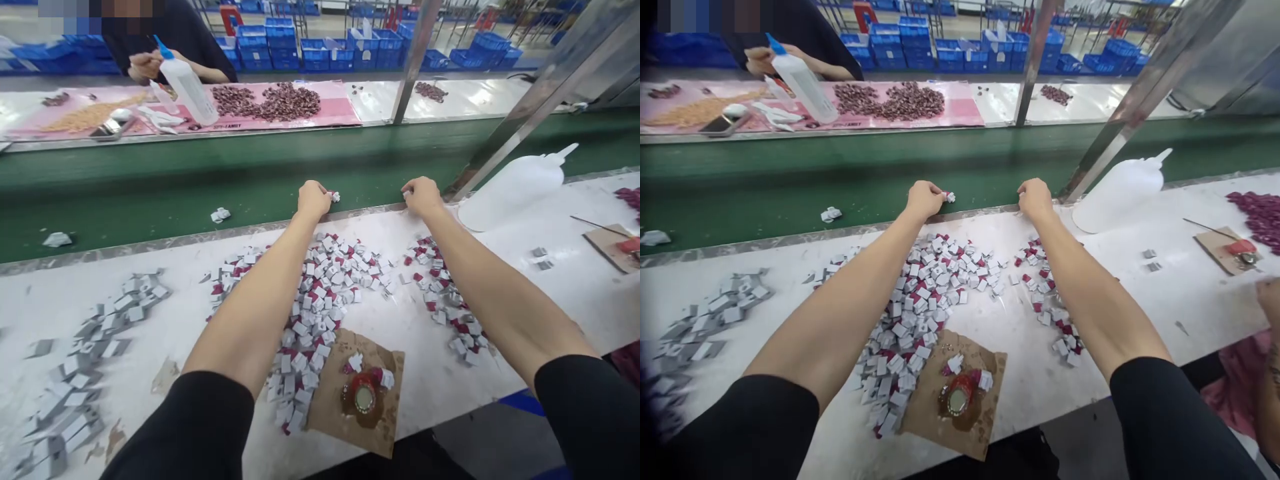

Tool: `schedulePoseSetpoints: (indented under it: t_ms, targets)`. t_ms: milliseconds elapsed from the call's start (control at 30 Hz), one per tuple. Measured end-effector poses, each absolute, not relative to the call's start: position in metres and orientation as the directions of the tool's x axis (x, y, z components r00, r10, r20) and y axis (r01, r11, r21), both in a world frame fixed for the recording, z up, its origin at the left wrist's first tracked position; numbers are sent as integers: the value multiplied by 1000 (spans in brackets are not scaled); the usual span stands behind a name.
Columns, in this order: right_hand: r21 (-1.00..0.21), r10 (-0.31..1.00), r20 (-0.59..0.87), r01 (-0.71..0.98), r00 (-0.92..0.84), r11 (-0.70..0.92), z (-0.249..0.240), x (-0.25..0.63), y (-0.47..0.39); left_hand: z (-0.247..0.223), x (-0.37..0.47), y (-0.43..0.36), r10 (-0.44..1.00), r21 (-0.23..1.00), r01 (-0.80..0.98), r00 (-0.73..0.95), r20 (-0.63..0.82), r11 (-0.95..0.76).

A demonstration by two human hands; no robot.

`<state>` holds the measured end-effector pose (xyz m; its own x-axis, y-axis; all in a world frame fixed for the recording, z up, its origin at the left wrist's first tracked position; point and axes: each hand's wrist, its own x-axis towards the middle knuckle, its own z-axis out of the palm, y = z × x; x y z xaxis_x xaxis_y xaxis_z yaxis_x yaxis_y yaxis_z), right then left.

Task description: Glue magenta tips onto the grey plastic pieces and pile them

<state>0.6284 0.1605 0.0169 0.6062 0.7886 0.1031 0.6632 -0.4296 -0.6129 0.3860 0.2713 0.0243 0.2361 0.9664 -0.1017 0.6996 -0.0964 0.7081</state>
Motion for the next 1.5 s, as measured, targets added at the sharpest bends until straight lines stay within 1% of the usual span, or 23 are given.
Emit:
schedulePoseSetpoints:
  t_ms: [100,200,300,333,367,400,433,500,567,633,733,800,867,933,1000,1033,1100,1167,1233,1300,1400,1500]
  targets:
    - [-654,829,135,677,543,-337,28,597,144,35,376,260,959,690,709,273,-75,-148]
    - [-727,887,108,644,450,-238,47,552,91,55,342,219,938,678,694,345,-17,-243]
    - [-777,948,39,606,315,-169,55,516,6,62,279,150,906,656,658,414,94,-369]
    - [-767,958,49,625,283,-146,52,510,-24,59,254,125,880,635,633,441,176,-444]
    - [-748,967,60,653,249,-122,46,506,-52,54,227,102,883,611,646,408,231,-458]
    - [-720,968,68,684,240,-119,38,504,-77,48,200,82,911,582,701,323,257,-412]
    - [-694,965,78,708,252,-129,29,504,-98,41,173,67,941,545,772,211,266,-327]
    - [-653,962,74,742,262,-151,11,505,-129,27,124,48,966,443,892,-27,258,-94]
    - [-632,970,52,760,239,-154,-1,506,-145,19,85,45,943,340,931,-223,248,131]
    - [-614,974,29,773,224,-160,-7,505,-152,17,60,51,910,289,921,-336,244,263]
    - [-584,961,25,785,274,-208,-6,502,-154,20,44,62,895,302,903,-381,231,307]
    - [-582,953,31,781,301,-228,-3,500,-156,22,42,66,897,326,897,-380,225,298]
    - [-607,942,24,754,335,-252,2,498,-159,24,45,65,909,370,889,-362,205,271]
    - [-693,915,1,660,403,-290,10,492,-164,27,50,57,933,442,867,-327,151,232]
    - [-802,889,-45,514,455,-304,20,479,-168,29,59,40,953,521,830,-287,92,200]
    - [-849,891,-73,440,449,-291,24,470,-169,30,65,30,961,551,816,-263,85,174]
    - [-912,914,-108,328,392,-248,32,451,-170,31,76,7,974,571,817,-182,131,76]
    - [-939,930,-106,274,352,-210,36,434,-170,29,88,-14,977,555,829,-56,205,-69]
    - [-946,937,-88,265,339,-185,37,422,-171,24,97,-29,973,544,821,57,223,-173]
    - [-944,943,-70,285,325,-168,35,416,-173,16,103,-39,977,556,807,114,183,-198]
    - [-932,951,-31,336,308,-139,31,413,-175,6,104,-45,986,576,801,120,117,-165]
    - [-919,953,6,378,302,-114,29,412,-175,1,101,-47,990,590,794,114,85,-142]
